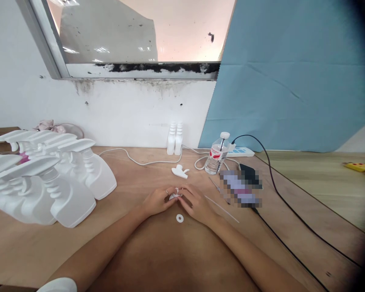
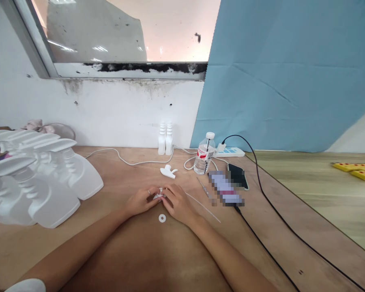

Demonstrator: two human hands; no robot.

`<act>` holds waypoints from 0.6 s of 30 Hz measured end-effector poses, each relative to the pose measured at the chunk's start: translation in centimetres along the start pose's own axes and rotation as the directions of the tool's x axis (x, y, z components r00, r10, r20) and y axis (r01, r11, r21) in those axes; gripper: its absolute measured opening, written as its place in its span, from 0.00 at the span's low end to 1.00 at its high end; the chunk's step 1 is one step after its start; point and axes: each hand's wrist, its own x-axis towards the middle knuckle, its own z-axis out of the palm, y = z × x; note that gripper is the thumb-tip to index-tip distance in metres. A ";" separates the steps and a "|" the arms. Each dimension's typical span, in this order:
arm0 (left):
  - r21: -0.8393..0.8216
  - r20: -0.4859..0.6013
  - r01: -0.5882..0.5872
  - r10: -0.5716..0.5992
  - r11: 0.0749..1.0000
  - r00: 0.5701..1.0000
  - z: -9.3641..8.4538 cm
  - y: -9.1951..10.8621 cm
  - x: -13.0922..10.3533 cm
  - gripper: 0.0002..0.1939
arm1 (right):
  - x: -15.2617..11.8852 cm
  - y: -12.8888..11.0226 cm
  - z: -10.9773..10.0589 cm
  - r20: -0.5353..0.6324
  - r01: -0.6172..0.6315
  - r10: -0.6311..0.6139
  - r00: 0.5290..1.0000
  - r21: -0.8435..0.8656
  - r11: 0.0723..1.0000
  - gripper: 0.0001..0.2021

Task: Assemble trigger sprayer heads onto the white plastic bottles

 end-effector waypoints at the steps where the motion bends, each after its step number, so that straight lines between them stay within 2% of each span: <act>1: 0.019 0.006 -0.009 0.009 1.000 1.000 -0.1 0.0 0.0 0.12 | 0.0 0.0 0.0 0.010 -0.001 0.001 1.000 -0.025 1.000 0.09; 6: 0.054 -0.017 -0.021 0.022 0.998 1.000 -0.1 -0.1 0.0 0.13 | 0.2 -0.1 -0.1 0.054 0.009 -0.002 0.999 -0.125 0.992 0.11; 12: 0.073 -0.043 -0.036 0.039 0.997 0.998 0.3 -0.5 0.1 0.10 | 0.6 -0.3 0.1 0.050 -0.029 0.036 0.998 -0.138 0.990 0.09; 18: 0.043 -0.060 -0.048 0.051 0.998 0.997 0.4 -0.3 0.0 0.09 | 0.8 -1.2 1.1 0.073 -0.055 0.073 0.995 -0.228 0.972 0.16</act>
